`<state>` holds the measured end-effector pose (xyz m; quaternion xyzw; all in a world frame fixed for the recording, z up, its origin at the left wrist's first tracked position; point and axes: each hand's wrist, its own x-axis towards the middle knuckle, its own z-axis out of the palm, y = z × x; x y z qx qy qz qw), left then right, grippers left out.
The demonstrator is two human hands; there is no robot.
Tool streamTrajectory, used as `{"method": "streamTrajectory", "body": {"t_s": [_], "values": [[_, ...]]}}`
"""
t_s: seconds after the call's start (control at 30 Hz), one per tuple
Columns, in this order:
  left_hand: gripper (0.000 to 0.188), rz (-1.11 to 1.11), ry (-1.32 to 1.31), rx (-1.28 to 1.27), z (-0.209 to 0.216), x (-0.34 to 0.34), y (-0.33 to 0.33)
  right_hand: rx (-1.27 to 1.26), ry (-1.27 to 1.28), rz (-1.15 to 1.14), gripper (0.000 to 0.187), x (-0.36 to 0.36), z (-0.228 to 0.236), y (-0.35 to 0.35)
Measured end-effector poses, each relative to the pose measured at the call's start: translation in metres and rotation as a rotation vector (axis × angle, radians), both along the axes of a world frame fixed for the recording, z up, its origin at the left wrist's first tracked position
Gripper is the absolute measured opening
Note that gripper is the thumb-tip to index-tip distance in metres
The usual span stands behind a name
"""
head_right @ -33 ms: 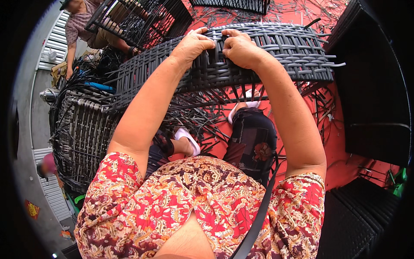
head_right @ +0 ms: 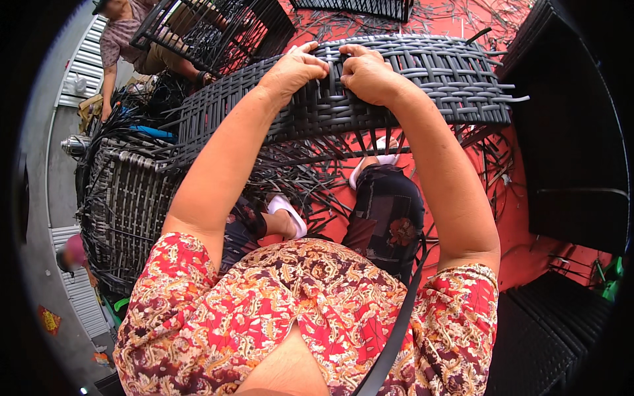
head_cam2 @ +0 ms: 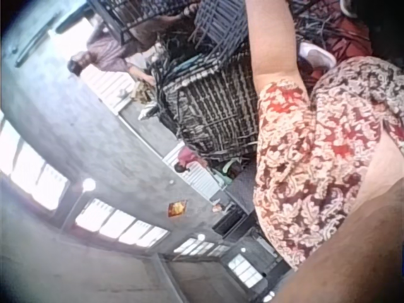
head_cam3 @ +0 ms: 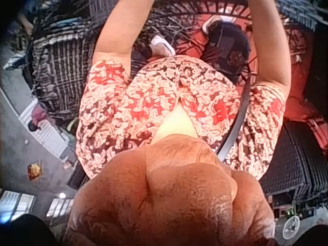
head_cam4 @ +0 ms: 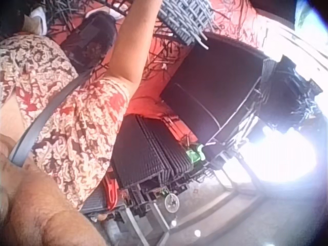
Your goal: The person weaves black synthetic rattan strips into a rectangular furniture frame, threading the strips through the vertical supports by hand. The person repeatedly pulls the strips tight and adjusts the weave pattern to maintain uniformity.
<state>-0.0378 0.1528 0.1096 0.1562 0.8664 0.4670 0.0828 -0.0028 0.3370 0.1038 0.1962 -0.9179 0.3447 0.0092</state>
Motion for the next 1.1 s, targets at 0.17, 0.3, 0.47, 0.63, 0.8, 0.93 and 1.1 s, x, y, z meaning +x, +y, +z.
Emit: {"method": "streamTrajectory", "body": {"t_s": [0.17,0.3,0.47,0.63,0.8,0.93,1.1], "values": [[0.018,-0.159,0.127,-0.347,0.008,0.001,-0.006,0.053,0.030,-0.030,0.013,0.005,0.002,-0.002],[0.016,-0.208,0.155,-0.539,0.016,-0.004,0.000,0.059,0.035,-0.027,0.014,0.004,0.000,-0.002],[0.016,-0.199,0.190,-0.734,0.025,0.003,0.018,0.107,0.038,-0.068,0.017,0.005,-0.014,0.002],[0.026,-0.276,0.339,-0.952,0.032,0.009,0.029,0.036,0.148,-0.083,0.018,0.004,-0.032,0.004],[0.015,-0.396,0.037,-0.709,0.050,-0.003,-0.003,0.035,0.376,-0.087,0.025,0.006,-0.021,-0.016],[0.015,-0.356,0.019,-0.490,0.042,-0.002,-0.025,-0.012,0.122,0.052,0.022,-0.002,-0.010,-0.030],[0.021,-0.145,0.314,-0.350,0.004,-0.003,-0.052,-0.200,0.039,-0.015,0.024,0.001,-0.002,-0.031]]}}
